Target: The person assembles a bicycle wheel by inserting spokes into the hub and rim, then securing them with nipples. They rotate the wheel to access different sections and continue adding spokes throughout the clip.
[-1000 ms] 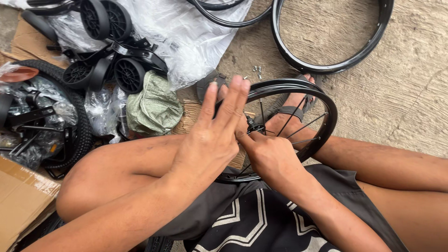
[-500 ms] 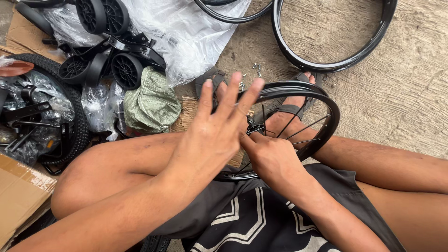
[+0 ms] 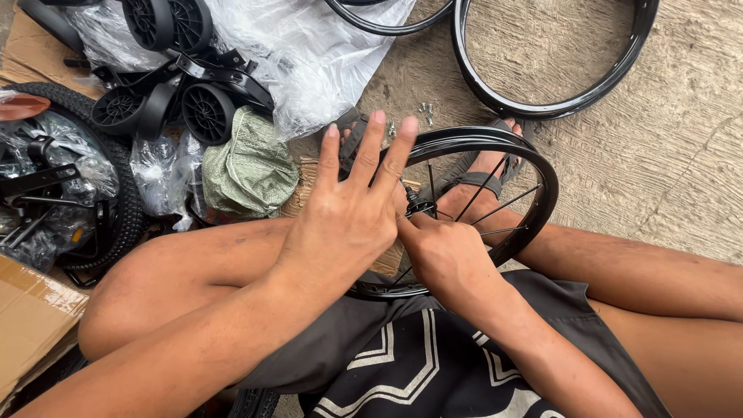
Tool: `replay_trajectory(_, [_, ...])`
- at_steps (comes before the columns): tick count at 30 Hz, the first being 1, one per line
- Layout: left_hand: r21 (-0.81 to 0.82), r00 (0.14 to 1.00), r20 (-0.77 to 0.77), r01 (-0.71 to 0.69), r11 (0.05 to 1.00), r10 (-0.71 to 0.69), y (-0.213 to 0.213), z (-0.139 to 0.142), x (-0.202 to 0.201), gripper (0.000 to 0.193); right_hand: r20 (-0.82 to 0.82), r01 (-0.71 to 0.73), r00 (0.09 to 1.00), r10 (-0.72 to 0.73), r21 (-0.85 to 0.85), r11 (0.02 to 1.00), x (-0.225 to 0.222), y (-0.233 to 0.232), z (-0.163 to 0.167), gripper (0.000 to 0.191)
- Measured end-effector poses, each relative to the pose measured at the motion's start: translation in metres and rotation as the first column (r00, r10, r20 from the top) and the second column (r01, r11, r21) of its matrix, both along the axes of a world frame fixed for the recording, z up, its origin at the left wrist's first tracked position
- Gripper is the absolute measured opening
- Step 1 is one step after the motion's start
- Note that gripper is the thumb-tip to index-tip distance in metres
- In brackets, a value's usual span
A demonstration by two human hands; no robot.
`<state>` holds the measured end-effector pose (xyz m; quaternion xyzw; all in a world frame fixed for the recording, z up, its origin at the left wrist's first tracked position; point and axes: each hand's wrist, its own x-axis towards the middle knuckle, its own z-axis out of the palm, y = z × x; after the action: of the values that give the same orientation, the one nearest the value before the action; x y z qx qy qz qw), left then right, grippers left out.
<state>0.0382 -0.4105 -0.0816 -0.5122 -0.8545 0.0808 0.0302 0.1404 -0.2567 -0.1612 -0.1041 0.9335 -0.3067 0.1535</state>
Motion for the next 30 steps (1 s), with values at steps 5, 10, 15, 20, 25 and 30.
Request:
replay_trajectory(5, [-0.325,0.997,0.081,0.016,0.946,0.011,-0.001,0.006,-0.001,0.027,0.005,-0.001,1.0,0.001,0.008,1.0,0.0,-0.001,0.003,0.059])
replay_trajectory(10, [-0.263,0.995,0.095,-0.018,0.965,0.044,0.002,-0.003,0.001,0.023,0.005,-0.001,1.0,0.0,0.026,1.0,-0.002,0.0,0.002,0.025])
replay_trajectory(15, [0.079,0.994,0.111,-0.019,0.997,0.01,-0.009,-0.014,-0.006,0.026,-0.032,-0.001,0.999,0.001,0.019,1.0,-0.004,-0.002,0.004,0.037])
replay_trajectory(20, [-0.118,0.983,0.185,0.021,0.993,0.001,-0.013,-0.001,-0.018,0.03,-0.014,0.009,1.0,-0.009,-0.002,1.0,-0.01,-0.004,0.007,0.058])
replay_trajectory(25, [-0.361,0.978,0.186,-0.018,0.932,0.091,0.004,0.006,-0.019,0.027,-0.011,-0.01,1.0,0.01,0.026,1.0,-0.011,-0.007,0.006,0.047])
replay_trajectory(30, [-0.213,0.976,0.184,-0.075,0.974,0.115,0.003,-0.01,-0.015,0.025,0.071,-0.014,0.997,0.009,0.069,0.998,-0.015,-0.005,0.01,0.036])
